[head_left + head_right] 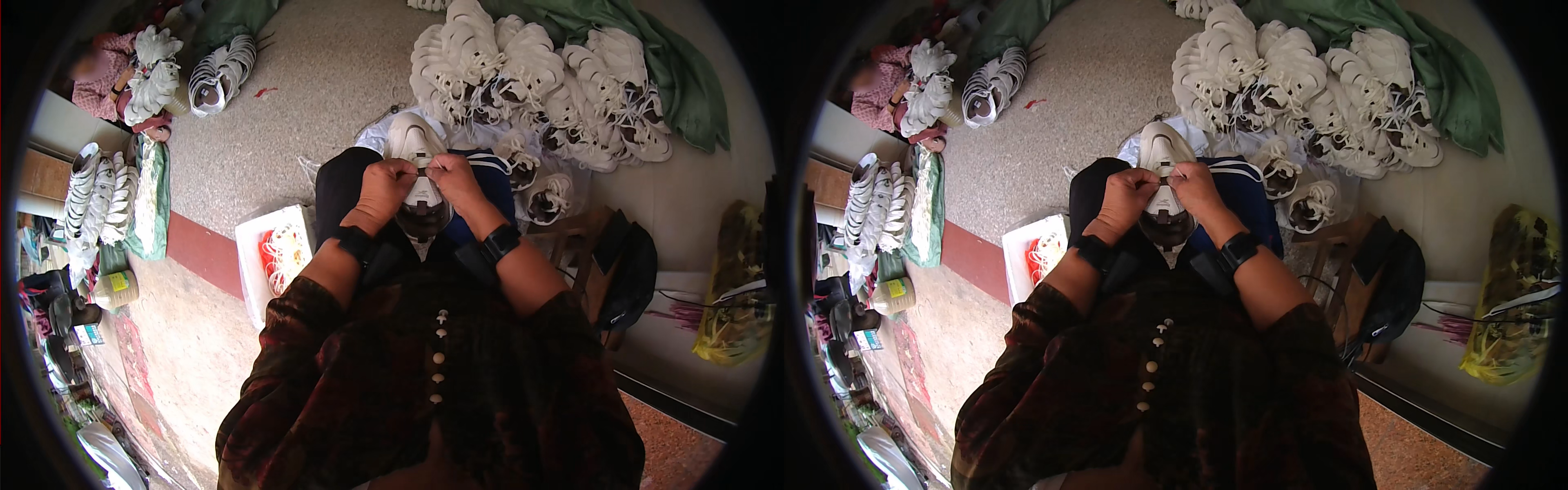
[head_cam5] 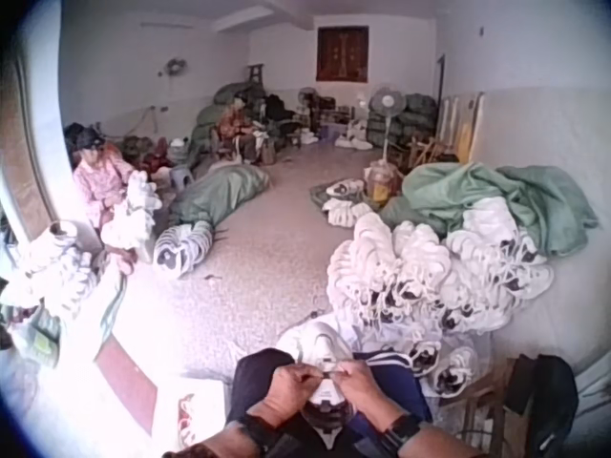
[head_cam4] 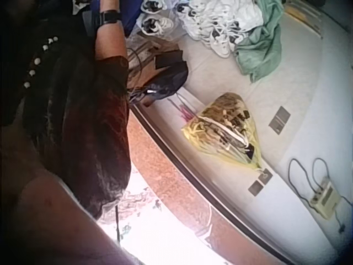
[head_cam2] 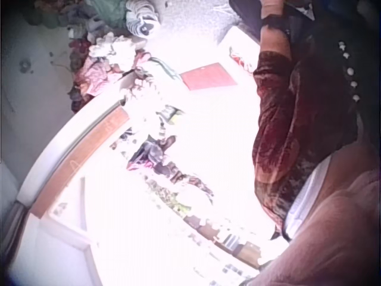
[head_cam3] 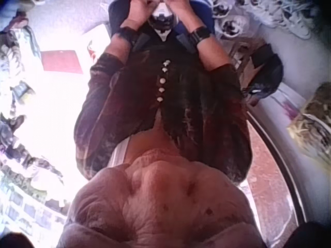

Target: The recorder is lacing white sneakers while sitting on the floor in a shoe manufacturing area.

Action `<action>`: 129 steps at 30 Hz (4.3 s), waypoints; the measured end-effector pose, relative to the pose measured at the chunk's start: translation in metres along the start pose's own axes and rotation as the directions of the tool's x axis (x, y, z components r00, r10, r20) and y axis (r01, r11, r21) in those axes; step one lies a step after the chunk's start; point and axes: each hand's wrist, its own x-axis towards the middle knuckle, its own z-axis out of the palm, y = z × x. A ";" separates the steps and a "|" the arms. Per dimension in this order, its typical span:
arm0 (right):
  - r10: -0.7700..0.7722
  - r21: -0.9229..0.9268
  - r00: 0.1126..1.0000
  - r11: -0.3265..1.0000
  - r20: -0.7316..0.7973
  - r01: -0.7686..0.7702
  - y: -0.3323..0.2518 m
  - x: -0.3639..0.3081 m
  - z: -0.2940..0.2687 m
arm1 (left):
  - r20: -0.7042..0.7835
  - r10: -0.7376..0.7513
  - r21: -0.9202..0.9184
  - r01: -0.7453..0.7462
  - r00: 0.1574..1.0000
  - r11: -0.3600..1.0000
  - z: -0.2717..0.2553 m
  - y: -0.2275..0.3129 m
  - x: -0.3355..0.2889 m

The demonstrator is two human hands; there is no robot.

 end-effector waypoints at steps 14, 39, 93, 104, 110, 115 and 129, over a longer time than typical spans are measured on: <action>0.096 0.727 0.990 0.672 0.099 -0.138 -0.038 -0.016 -0.028 | 0.249 -0.205 -0.159 0.249 0.947 0.955 0.008 0.010 0.036; -0.192 -0.487 0.980 0.851 0.060 0.197 -0.033 0.000 -0.012 | 0.340 -0.347 -0.653 0.485 0.874 0.582 -0.006 -0.010 0.050; 0.080 0.129 0.990 0.990 -0.117 -0.065 0.006 -0.004 0.008 | 0.028 0.201 0.206 -0.202 0.979 0.957 -0.009 -0.002 -0.010; -0.355 -0.584 0.932 0.744 0.065 0.324 -0.022 0.003 0.001 | 0.146 -0.129 0.047 0.123 0.981 0.991 -0.010 -0.004 -0.004; -0.224 -0.337 0.973 0.921 -0.046 0.196 -0.026 0.000 0.003 | 0.197 -0.150 -0.012 0.156 0.969 0.988 -0.011 -0.003 -0.003; -0.311 -0.334 0.946 0.904 -0.089 0.266 -0.003 -0.003 0.004 | 0.168 -0.111 -0.025 0.117 0.980 0.993 -0.006 -0.016 -0.001; -0.098 -0.029 0.980 0.995 -0.172 0.094 -0.003 0.000 0.012 | 0.098 -0.082 -0.078 0.090 0.992 0.993 -0.017 -0.012 0.004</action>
